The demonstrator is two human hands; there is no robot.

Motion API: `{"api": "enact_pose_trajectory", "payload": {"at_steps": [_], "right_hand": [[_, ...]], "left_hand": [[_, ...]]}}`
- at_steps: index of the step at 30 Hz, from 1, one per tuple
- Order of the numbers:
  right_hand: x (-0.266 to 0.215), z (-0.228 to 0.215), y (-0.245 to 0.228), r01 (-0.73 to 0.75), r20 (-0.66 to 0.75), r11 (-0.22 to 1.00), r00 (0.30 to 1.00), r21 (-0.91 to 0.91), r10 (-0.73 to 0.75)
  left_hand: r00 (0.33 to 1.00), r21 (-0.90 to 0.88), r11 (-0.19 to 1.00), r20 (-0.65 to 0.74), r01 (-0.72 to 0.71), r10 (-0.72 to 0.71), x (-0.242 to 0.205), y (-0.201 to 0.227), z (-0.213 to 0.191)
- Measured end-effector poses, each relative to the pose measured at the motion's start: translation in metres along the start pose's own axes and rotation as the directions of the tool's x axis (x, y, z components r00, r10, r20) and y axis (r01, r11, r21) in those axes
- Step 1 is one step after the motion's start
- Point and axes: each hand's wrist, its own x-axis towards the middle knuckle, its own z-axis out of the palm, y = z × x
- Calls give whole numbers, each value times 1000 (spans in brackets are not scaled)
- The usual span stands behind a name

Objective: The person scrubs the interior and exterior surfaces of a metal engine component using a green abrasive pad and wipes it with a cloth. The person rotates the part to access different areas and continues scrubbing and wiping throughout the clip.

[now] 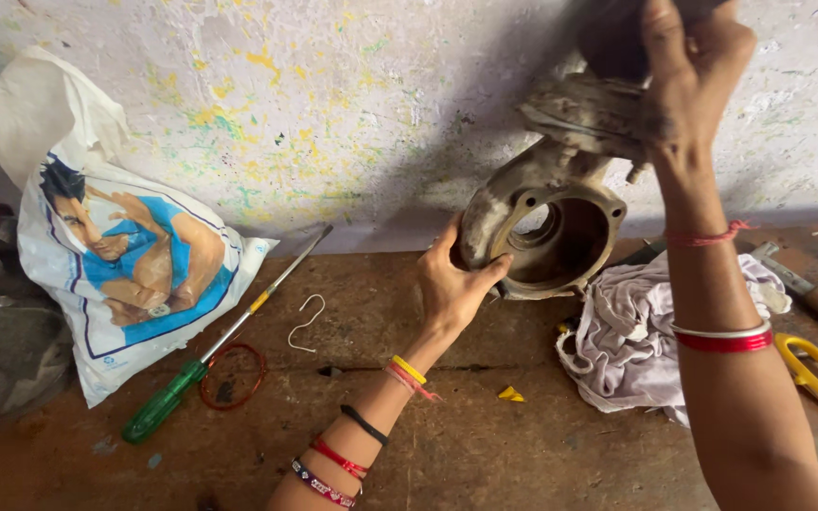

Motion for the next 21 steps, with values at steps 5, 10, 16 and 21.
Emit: {"api": "enact_pose_trajectory", "payload": {"at_steps": [5,10,16,21], "right_hand": [[-3,-40,48,57,-86,997,994,-54,-61],[-9,-60,56,180,-203,972,957,-153,-209],[-26,-78,32,37,-201,974,979,225,9],[-56,-58,50,-148,-347,919,895,365,281]], "left_hand": [[979,95,976,-32,-198,202,10,-1,14],[987,30,986,5,-161,161,8,8,24],[981,14,982,-27,-190,191,2,20,21],[991,135,982,-7,-133,136,15,29,-15]]}}
